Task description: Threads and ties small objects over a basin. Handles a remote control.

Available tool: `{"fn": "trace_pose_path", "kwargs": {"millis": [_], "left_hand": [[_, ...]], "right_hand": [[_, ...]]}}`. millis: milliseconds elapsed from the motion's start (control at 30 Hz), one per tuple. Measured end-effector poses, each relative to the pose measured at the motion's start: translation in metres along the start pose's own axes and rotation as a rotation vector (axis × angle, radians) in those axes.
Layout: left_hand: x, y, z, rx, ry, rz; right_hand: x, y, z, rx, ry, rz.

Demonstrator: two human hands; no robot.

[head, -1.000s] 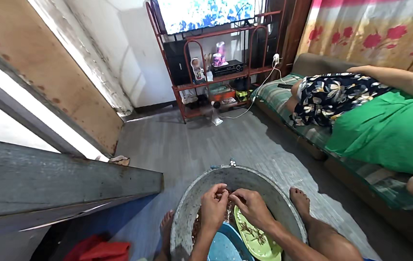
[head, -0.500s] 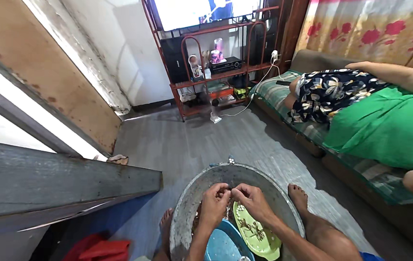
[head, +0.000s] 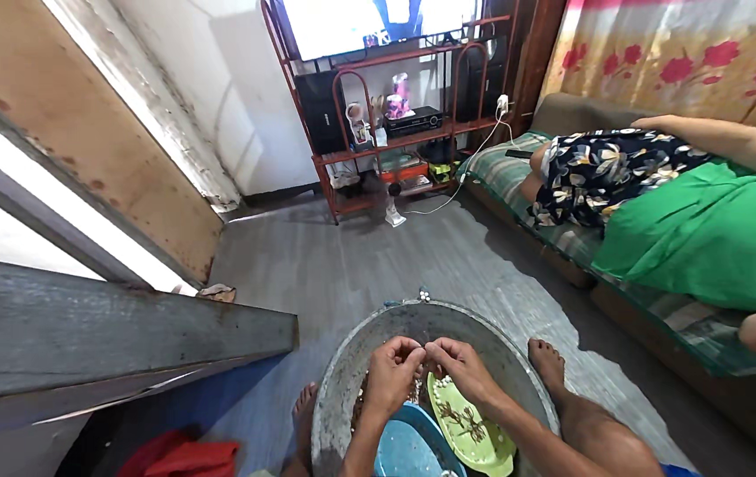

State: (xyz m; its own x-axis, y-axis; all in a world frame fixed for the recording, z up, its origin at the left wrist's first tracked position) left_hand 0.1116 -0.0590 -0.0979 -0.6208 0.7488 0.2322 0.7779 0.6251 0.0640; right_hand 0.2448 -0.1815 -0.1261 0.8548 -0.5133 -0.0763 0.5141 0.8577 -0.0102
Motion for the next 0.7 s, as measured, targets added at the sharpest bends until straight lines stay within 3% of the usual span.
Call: {"fn": "trace_pose_path", "kwargs": {"millis": [300,567,700], "left_hand": [[0.004,-0.001,0.001,0.020,0.341,-0.065],[0.015,0.005,-0.002,0.066,0.229,-0.272],[0.018,0.002,-0.009,-0.086,0.150,-0.170]], "right_hand": [[-0.003,0.000,0.000,0.061,-0.135,-0.013],[-0.005,-0.005,0.004,0.150,-0.205,-0.085],[0.003,-0.004,0.008,0.105,-0.201,-0.067]]}}
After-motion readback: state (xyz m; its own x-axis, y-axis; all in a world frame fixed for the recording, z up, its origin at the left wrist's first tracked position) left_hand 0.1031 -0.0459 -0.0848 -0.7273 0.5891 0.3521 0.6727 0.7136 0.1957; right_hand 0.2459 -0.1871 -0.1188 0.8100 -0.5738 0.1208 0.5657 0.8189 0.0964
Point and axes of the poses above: each hand's wrist, its own y-axis towards the middle knuckle, its own x-axis out of the back of the hand, z = x × y, the point moved 1 cm from there along y, towards the middle knuckle, and after that the axes turned 3 degrees about y, right-handed, at the moved point
